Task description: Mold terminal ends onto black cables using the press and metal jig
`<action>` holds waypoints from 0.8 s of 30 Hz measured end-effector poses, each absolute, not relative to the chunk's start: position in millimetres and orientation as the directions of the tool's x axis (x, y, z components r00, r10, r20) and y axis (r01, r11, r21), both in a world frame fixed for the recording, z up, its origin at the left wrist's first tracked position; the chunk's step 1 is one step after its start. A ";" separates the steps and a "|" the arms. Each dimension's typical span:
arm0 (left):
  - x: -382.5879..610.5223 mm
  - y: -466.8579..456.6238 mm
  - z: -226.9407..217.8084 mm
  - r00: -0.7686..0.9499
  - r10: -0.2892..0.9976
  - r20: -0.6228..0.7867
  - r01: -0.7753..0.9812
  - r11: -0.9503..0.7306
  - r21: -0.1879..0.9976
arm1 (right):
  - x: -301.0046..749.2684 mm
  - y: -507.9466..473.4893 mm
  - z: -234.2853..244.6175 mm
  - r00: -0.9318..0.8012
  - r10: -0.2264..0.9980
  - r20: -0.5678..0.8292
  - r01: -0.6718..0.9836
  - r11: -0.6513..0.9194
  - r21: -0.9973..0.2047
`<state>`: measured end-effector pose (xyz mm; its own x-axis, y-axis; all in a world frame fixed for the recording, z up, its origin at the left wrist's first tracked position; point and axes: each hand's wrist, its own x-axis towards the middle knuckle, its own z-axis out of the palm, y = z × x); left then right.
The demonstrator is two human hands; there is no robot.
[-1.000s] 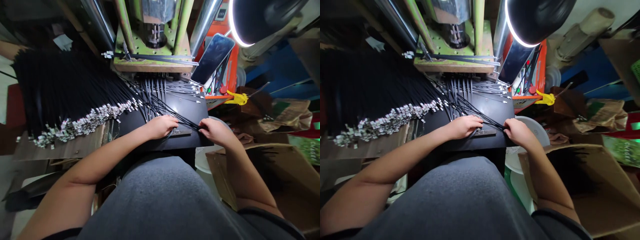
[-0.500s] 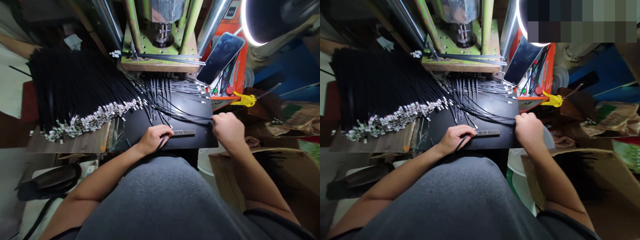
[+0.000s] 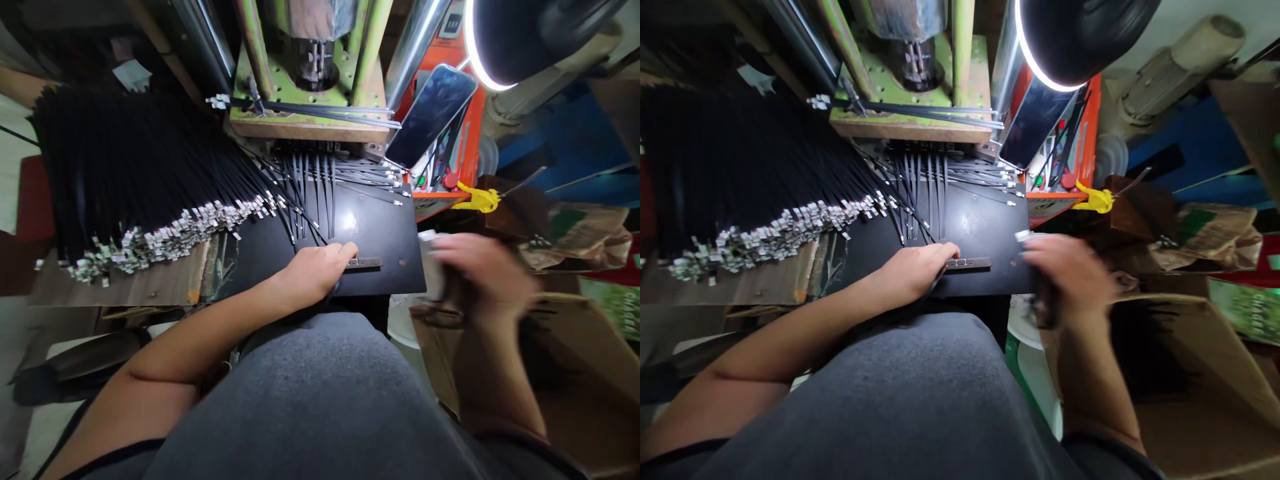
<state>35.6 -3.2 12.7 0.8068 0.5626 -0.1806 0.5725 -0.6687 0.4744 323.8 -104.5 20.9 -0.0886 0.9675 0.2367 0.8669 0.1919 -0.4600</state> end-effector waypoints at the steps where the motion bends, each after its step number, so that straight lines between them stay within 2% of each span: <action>1: 32.2 -1.5 13.9 0.822 0.550 -0.150 0.538 -0.662 0.522 | 304.2 -97.6 10.0 -0.156 0.938 0.310 0.794 0.306 -0.525; 3: 24.6 -0.4 12.6 0.829 0.559 0.006 0.444 -0.667 0.598 | 268.1 -82.9 -8.8 -0.282 0.862 0.421 0.609 0.500 -0.616; 4: 21.5 -1.2 10.5 0.814 0.572 0.103 0.400 -0.680 0.614 | 253.2 -76.3 -15.5 -0.329 0.837 0.438 0.537 0.547 -0.642; 6: 17.4 -4.5 4.2 0.758 0.601 0.254 0.361 -0.710 0.604 | 231.9 -66.9 -23.0 -0.348 0.813 0.467 0.468 0.582 -0.665; 8: 14.6 -8.0 -2.9 0.716 0.617 0.327 0.376 -0.735 0.564 | 222.4 -63.8 -24.4 -0.333 0.810 0.482 0.464 0.586 -0.664; 10: 9.6 -10.2 -8.8 0.694 0.618 0.370 0.388 -0.753 0.532 | 222.3 -67.0 -22.6 -0.275 0.833 0.479 0.500 0.550 -0.669; 12: 1.8 -11.7 -13.1 0.660 0.637 0.399 0.380 -0.741 0.554 | 226.6 -74.3 -20.4 -0.166 0.883 0.440 0.533 0.456 -0.713; 16: -9.9 -16.8 -24.8 0.521 0.752 0.404 0.299 -0.604 0.738 | 231.2 -86.7 -22.1 -0.003 0.954 0.298 0.555 0.250 -0.793; 19: -7.3 -22.6 -39.9 0.525 0.750 0.402 0.215 -0.574 0.790 | 228.4 -85.9 -28.5 -0.030 0.973 0.229 0.530 0.210 -0.822; 24: -2.2 -24.9 -54.9 0.501 0.749 0.433 0.215 -0.592 0.776 | 226.4 -74.1 -33.7 -0.120 0.979 0.166 0.549 0.205 -0.810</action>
